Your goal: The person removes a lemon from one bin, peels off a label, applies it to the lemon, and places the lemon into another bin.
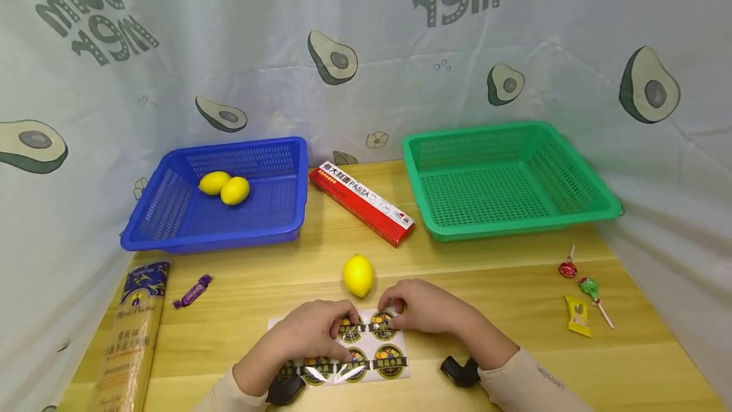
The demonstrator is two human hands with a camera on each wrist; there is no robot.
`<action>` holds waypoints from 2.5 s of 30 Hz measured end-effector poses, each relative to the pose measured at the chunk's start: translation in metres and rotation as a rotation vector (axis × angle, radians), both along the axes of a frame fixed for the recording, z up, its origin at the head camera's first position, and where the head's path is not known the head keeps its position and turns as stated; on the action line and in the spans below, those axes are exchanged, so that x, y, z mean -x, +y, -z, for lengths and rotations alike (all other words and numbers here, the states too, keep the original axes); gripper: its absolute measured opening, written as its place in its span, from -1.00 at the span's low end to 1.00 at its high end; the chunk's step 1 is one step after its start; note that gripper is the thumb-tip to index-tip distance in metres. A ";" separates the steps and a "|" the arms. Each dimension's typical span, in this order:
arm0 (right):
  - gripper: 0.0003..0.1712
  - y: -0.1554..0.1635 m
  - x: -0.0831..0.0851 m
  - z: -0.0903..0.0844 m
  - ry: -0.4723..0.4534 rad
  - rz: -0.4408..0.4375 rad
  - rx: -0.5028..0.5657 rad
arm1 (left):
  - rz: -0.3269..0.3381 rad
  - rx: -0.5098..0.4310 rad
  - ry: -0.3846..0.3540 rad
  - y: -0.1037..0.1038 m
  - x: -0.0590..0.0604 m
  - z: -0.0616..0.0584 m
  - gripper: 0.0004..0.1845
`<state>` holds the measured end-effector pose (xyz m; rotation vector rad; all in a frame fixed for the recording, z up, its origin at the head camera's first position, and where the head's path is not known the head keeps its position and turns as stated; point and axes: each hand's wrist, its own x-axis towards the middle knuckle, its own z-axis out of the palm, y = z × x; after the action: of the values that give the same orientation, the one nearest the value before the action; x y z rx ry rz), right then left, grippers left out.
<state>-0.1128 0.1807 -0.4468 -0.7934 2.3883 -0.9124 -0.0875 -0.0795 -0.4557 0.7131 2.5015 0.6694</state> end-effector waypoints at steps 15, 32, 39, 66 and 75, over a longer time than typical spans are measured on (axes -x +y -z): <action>-0.87 -0.005 0.010 -0.004 -0.038 -0.005 0.044 | 0.000 0.009 0.006 0.000 -0.001 -0.002 -0.49; -0.85 -0.019 0.004 -0.010 -0.157 0.047 0.281 | -0.091 -0.515 -0.114 -0.002 0.004 -0.006 -0.86; -0.82 -0.018 0.006 -0.006 -0.183 0.099 0.308 | -0.222 -0.643 -0.145 -0.003 0.003 -0.004 -0.91; -0.67 -0.042 0.034 -0.021 -0.146 0.585 0.367 | -0.642 -0.833 -0.047 0.014 0.039 -0.019 -0.79; -0.72 -0.041 0.034 -0.010 -0.129 0.558 0.371 | -0.640 -0.816 -0.160 0.012 0.039 -0.010 -0.77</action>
<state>-0.1473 0.1400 -0.4367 -0.1599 2.3904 -1.6039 -0.1265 -0.0675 -0.4461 0.0480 2.2381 1.9393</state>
